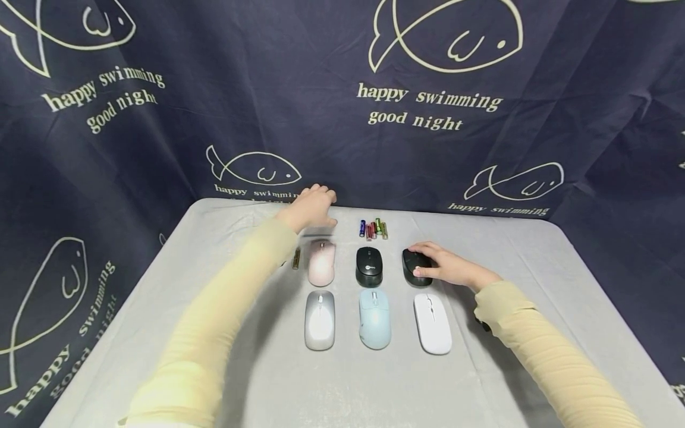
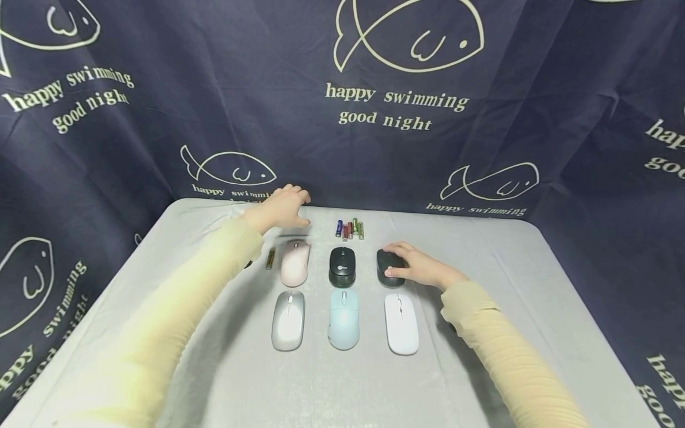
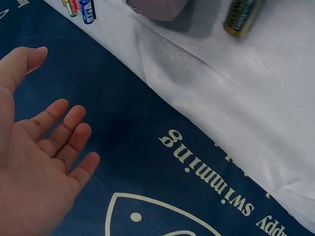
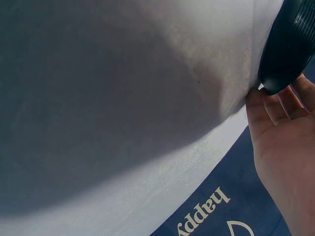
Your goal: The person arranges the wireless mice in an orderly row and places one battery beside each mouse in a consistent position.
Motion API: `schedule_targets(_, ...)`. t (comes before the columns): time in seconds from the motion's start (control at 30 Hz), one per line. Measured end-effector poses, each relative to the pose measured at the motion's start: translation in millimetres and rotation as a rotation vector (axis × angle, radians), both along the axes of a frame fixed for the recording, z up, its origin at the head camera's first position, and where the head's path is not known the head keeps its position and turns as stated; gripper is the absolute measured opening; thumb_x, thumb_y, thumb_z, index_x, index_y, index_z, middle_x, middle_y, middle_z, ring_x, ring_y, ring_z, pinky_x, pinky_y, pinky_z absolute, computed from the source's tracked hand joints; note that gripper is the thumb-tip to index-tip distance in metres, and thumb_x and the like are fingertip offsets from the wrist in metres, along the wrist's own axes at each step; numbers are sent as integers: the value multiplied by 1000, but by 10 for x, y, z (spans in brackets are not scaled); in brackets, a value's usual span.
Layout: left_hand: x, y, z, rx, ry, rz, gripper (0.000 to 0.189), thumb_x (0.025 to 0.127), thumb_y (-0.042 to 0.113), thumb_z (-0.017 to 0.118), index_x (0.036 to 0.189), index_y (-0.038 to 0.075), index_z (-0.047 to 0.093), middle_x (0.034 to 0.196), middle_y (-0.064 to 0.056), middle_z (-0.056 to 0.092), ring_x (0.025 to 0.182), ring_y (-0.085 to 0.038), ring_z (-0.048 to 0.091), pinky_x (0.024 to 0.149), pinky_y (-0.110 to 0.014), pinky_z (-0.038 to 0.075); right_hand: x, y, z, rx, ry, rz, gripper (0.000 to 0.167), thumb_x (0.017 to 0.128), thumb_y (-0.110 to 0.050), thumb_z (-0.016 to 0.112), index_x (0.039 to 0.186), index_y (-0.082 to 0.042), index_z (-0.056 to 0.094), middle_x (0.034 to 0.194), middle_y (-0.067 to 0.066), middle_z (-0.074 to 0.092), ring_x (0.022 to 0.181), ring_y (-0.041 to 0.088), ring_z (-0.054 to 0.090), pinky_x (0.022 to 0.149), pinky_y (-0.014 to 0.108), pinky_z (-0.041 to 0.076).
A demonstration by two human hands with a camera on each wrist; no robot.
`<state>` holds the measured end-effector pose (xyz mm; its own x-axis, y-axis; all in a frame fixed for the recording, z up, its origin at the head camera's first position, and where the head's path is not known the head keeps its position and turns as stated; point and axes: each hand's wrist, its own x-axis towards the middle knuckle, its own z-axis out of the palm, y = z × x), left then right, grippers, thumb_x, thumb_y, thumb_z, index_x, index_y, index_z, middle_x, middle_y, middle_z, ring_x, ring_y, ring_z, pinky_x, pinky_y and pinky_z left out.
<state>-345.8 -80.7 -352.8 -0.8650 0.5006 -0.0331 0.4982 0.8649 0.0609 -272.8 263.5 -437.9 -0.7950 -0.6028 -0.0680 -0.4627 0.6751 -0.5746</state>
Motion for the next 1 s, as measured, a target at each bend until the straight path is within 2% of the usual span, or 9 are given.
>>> schedule_targets(0.2, -37, 156, 43, -13, -29, 12, 57, 80, 37, 69, 125, 6, 55, 126, -11, 52, 116, -28, 43, 102, -42, 33, 3, -2, 3, -6, 8, 0, 63, 89, -32, 64, 139, -1, 42, 141, 20, 39, 131, 38, 36, 106, 56, 27)
schedule_targets(0.37, -75, 253, 27, -18, -41, 11, 58, 81, 38, 69, 127, 7, 54, 126, -10, 51, 116, -27, 42, 102, -41, 32, 5, -2, 3, -9, 13, 2, 63, 89, -32, 64, 139, -1, 42, 140, 20, 40, 131, 38, 36, 106, 55, 28)
schedule_targets(0.63, -157, 398, -57, -24, -31, -2, 57, 80, 38, 69, 126, 7, 55, 125, -10, 52, 115, -27, 42, 100, -41, 33, 0, 5, -10, 3, 4, -6, 64, 89, -35, 63, 140, -3, 41, 142, 19, 38, 132, 38, 35, 107, 56, 27)
schedule_targets(1.0, -149, 539, -223, -59, -55, 7, 52, 81, 37, 66, 123, 9, 55, 124, -9, 53, 116, -27, 43, 100, -41, 34, 9, 0, 23, -2, -5, -6, 63, 89, -32, 64, 140, -2, 41, 142, 20, 37, 132, 38, 34, 107, 56, 27)
